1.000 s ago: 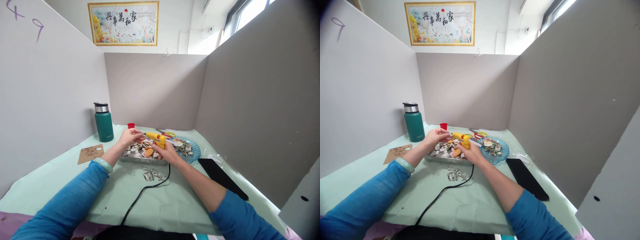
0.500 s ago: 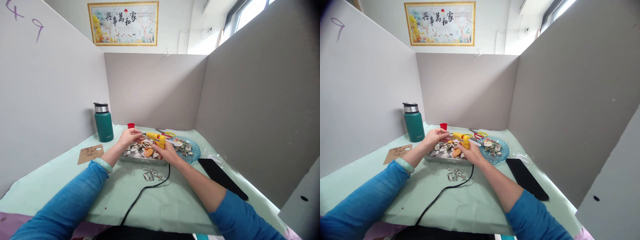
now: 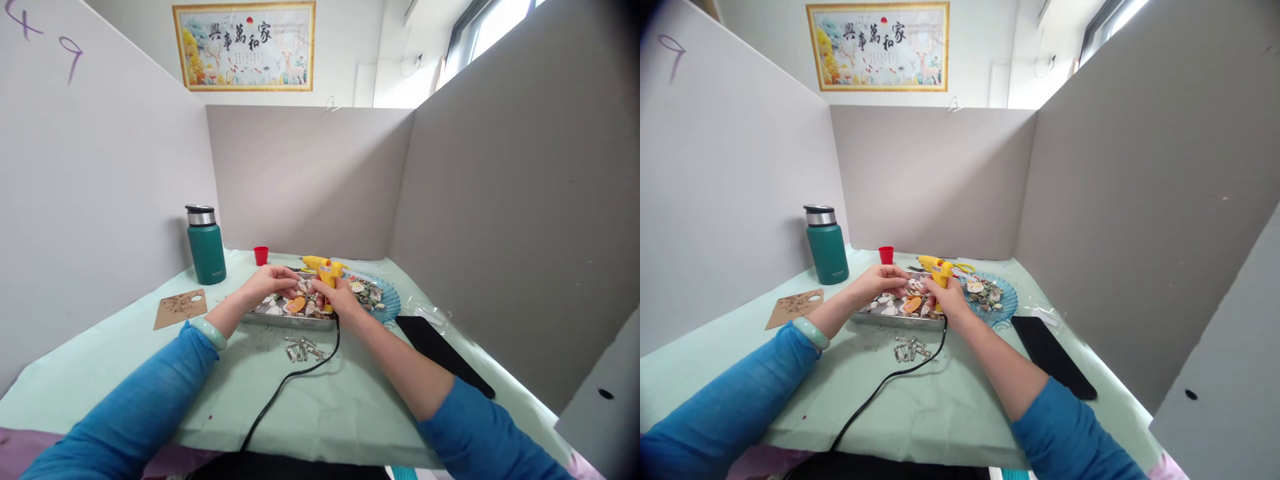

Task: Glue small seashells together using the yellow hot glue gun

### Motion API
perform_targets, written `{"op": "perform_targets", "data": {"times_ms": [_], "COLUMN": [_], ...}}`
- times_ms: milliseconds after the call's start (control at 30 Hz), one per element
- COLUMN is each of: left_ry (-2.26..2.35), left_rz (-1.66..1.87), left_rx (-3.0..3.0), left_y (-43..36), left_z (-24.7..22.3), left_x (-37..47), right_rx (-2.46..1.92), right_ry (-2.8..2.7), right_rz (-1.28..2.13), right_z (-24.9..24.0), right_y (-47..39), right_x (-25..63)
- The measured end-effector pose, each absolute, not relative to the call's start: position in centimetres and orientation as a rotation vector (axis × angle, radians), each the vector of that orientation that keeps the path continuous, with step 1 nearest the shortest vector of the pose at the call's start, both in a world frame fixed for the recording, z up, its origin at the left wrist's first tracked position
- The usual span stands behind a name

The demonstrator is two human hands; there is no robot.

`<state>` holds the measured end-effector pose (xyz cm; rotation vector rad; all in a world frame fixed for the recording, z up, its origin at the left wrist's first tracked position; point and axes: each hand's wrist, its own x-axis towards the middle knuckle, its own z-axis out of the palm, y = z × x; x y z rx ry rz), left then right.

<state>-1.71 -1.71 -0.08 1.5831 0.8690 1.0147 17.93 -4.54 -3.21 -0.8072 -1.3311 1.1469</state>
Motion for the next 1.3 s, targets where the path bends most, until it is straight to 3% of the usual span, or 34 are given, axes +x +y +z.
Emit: {"op": "perform_targets", "data": {"times_ms": [500, 1067, 1300], "left_ry": [0.8, 0.778, 1.342], "left_rz": [0.942, 0.87, 0.83], "left_rx": [1.71, 1.745, 2.088], "left_y": [-2.5, -2.7, 0.1], "left_z": [-0.1, 0.1, -0.7], "left_x": [-0.9, -1.2, -3.6], "right_rx": [-0.695, -0.693, -0.651], "right_ry": [-1.372, -1.39, -1.228], "right_rz": [1.415, 1.429, 1.43], "right_z": [-2.8, -2.8, -3.3], "right_y": [-5.1, -5.1, -4.3], "right_x": [18.3, 18.3, 18.3]}}
